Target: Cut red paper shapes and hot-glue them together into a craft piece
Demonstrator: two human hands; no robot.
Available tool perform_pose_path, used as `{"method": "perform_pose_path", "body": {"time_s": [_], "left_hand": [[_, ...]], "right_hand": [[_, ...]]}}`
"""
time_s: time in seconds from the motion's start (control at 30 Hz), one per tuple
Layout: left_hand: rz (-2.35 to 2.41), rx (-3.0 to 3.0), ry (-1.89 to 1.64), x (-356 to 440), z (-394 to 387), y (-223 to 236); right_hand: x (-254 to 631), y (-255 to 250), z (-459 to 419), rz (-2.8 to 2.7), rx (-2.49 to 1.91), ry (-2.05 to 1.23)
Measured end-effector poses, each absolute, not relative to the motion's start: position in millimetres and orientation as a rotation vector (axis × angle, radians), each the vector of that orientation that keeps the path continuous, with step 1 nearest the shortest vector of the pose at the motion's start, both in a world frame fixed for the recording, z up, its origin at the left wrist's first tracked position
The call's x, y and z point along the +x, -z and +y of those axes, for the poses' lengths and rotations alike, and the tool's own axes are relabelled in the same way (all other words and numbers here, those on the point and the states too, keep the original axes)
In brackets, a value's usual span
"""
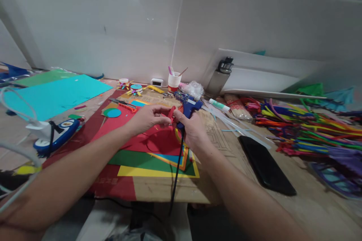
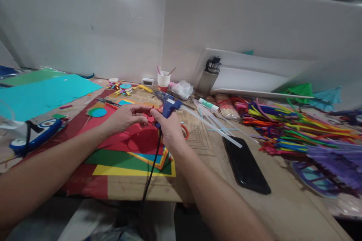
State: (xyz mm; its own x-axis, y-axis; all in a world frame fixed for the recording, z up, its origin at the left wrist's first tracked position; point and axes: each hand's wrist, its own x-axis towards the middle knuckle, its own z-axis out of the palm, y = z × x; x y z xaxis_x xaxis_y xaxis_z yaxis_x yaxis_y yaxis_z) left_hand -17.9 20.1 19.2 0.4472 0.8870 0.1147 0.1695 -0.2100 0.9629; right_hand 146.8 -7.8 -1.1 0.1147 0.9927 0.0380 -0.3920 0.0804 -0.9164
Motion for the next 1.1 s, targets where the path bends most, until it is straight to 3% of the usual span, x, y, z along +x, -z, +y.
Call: {"method": "perform_pose_path", "body": {"time_s": [0.37,1.1], "left_hand": [[0.872,1.775,-1.059,-20,19,-3],[0.791,1.579,-1.068,-9,8,-8]], "right_hand": [[151,-7,-21,-0.864,-0.884,-1.427],[143,8,-18,-0.879,-0.941,-1.186]]}}
